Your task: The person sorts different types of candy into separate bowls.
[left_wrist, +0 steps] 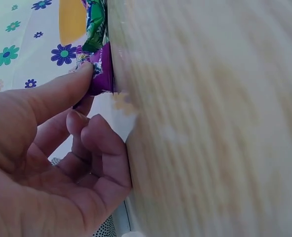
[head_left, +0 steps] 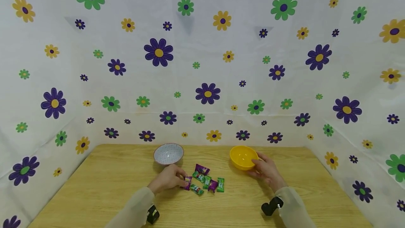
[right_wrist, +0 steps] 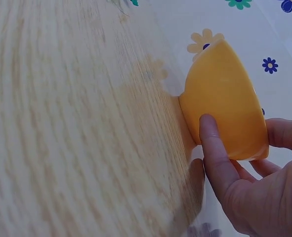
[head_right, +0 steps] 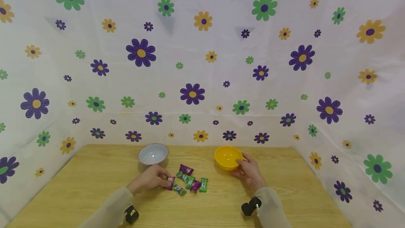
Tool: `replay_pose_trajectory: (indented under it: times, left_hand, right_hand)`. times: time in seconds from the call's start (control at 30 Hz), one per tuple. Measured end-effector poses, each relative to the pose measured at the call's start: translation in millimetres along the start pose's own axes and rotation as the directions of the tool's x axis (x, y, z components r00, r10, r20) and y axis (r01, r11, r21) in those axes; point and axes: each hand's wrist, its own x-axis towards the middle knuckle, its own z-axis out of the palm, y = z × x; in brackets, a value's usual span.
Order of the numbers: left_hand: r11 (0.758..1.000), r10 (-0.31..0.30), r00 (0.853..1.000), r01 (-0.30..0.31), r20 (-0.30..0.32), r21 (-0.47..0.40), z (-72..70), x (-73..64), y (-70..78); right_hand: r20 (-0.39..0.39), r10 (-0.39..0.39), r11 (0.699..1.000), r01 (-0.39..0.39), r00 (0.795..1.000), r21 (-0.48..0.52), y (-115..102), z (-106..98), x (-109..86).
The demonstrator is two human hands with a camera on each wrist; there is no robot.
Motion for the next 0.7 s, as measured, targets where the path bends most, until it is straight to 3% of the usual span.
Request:
replay_pose_trajectory:
  times: [0.23,0.43,0.7]
  left_hand:
    - [0.999,0.034,0.999,-0.034,-0.010,-0.030,-1.7,2.4,-3.7]
    - [0.996,0.022,1.000,-0.023,-0.015,-0.091,-1.4,4.7,-8.4]
    - [0.980,0.037,0.998,-0.045,-0.045,-0.192,0.0,13.6,2.6]
  right_hand:
    - [0.005,0.011,1.000,-0.011,1.000,0.005,-2,0,-1.2]
    - [0.004,0.014,1.000,-0.014,1.000,0.012,1,-1,-1.3]
    - [0.008,0.007,1.000,-0.007,1.000,0.015,1,-2,1.9]
